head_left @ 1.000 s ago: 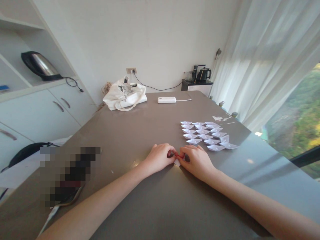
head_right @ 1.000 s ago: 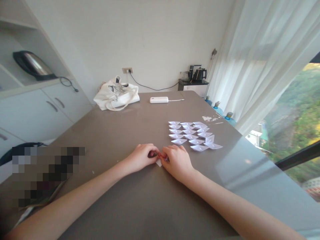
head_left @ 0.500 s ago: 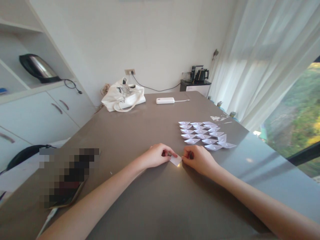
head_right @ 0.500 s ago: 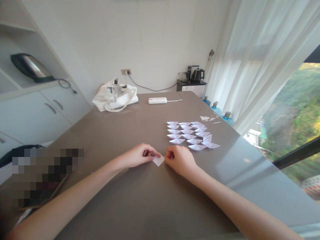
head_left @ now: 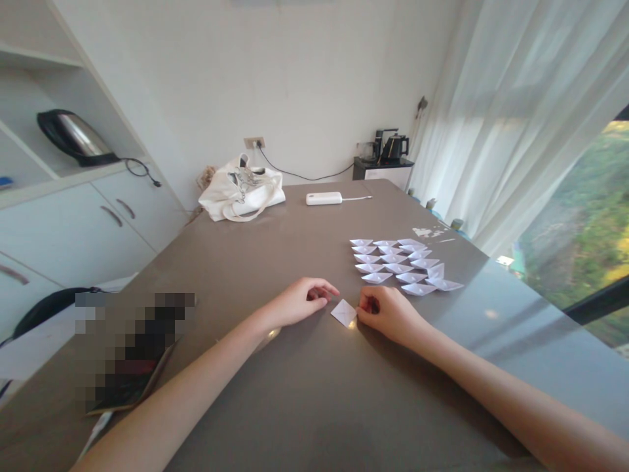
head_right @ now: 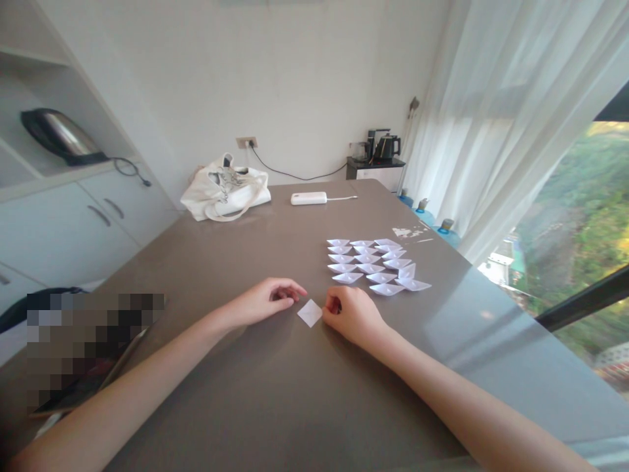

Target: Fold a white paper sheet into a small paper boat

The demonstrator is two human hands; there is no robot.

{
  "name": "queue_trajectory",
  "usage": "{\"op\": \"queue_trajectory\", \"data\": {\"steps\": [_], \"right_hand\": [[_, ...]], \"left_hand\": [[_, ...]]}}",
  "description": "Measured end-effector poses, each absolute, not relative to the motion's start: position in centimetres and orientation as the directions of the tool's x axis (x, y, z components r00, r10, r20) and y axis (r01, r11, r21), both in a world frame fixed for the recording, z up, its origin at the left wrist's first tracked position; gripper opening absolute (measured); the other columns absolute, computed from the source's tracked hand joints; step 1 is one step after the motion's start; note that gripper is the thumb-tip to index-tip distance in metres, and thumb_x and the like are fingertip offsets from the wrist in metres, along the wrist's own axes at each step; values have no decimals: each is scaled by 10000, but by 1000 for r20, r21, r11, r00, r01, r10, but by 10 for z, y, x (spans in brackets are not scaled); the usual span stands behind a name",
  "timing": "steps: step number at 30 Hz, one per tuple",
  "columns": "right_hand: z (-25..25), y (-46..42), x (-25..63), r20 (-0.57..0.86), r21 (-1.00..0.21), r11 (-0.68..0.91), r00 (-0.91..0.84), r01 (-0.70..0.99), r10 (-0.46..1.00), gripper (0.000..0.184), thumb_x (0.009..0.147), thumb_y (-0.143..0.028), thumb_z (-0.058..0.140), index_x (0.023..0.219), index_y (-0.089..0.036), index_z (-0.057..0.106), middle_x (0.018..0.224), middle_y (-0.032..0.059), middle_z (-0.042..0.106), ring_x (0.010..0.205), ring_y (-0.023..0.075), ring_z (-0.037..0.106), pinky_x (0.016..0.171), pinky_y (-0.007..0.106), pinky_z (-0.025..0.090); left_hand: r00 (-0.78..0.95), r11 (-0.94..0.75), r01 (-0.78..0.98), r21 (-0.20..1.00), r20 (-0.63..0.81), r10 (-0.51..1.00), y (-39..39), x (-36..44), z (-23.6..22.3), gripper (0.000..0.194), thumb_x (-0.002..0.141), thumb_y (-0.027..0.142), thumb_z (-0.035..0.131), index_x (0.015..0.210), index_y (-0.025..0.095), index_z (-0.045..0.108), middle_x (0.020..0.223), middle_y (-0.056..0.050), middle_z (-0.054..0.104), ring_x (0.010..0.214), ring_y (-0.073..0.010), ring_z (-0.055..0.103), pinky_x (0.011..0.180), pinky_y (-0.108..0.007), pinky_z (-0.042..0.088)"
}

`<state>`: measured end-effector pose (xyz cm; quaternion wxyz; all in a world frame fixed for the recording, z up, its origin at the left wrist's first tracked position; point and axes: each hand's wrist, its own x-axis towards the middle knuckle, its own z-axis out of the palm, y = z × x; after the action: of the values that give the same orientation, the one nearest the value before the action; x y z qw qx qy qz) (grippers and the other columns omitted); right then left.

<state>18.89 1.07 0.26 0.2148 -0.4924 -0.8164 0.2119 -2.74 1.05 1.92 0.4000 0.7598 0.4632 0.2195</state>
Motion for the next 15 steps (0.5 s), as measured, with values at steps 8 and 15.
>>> {"op": "queue_trajectory", "data": {"steps": [8, 15], "right_hand": [[8, 11, 191, 167, -586, 452, -445, 672, 880, 102, 745, -213, 564, 650, -176, 571, 559, -15, 583, 529, 116, 511, 504, 218, 334], [9, 9, 189, 179, -690, 471, -502, 549, 846, 214, 800, -310, 580, 955, -166, 616, 705, 25, 663, 616, 146, 594, 547, 238, 416]], "left_hand": [[492, -437, 622, 650, 109, 864, -5, -9, 15, 172, 766, 192, 645, 927, 201, 705, 860, -26, 601, 754, -126, 569, 727, -232, 438], [366, -299, 473, 829, 124, 923, 0, -6, 6, 112, 793, 159, 586, 873, 152, 663, 793, -29, 662, 747, -131, 619, 723, -239, 482]]}}
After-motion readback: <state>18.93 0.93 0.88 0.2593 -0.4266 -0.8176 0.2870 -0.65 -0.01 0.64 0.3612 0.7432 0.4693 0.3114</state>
